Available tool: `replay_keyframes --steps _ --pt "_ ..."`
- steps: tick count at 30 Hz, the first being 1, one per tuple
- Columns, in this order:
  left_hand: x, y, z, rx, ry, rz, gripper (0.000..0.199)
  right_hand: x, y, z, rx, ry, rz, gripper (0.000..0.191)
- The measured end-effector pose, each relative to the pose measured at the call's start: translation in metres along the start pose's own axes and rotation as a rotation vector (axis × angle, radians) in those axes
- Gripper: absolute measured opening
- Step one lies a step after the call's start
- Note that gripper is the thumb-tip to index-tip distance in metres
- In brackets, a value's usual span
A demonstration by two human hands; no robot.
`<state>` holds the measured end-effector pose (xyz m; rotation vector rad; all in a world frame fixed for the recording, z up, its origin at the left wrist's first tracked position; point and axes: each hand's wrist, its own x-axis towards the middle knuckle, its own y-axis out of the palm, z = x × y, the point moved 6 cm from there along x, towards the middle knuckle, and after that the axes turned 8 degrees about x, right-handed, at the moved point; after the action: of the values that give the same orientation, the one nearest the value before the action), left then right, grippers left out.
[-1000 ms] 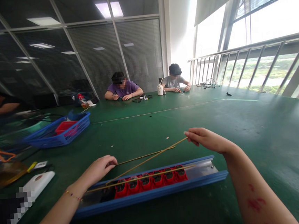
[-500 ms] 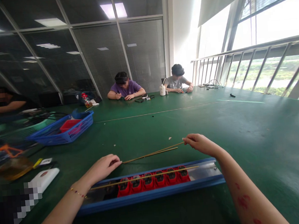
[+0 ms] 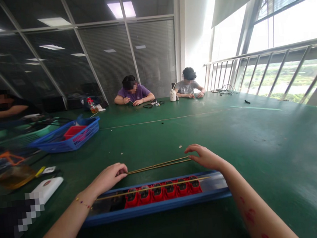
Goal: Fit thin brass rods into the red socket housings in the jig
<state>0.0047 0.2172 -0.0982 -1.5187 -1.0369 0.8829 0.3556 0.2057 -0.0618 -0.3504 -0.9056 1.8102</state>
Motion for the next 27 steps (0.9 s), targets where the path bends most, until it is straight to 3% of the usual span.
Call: replay_keyframes --steps 7,12,14,20,24,27 --pt "-0.001 -0.001 -0.002 0.014 0.014 0.005 0.016 -0.028 -0.007 0.032 -0.005 0.199 0.388 0.040" --pt "-0.001 -0.001 -0.003 0.010 0.020 0.020 0.015 -0.039 0.007 0.030 0.036 0.359 0.549 0.045" --pt "-0.001 -0.001 -0.003 0.014 0.026 0.022 0.015 -0.036 0.008 0.031 0.019 0.337 0.526 0.045" --pt "0.000 0.000 -0.002 0.021 0.048 0.003 0.012 -0.022 -0.015 0.050 0.055 0.075 0.280 0.044" --pt "0.000 0.000 -0.001 0.012 0.038 0.005 0.013 -0.024 -0.039 0.042 0.087 0.076 0.101 0.044" --pt "0.000 0.000 -0.002 0.011 0.036 0.002 0.015 -0.029 -0.052 0.027 0.065 0.125 0.037 0.044"
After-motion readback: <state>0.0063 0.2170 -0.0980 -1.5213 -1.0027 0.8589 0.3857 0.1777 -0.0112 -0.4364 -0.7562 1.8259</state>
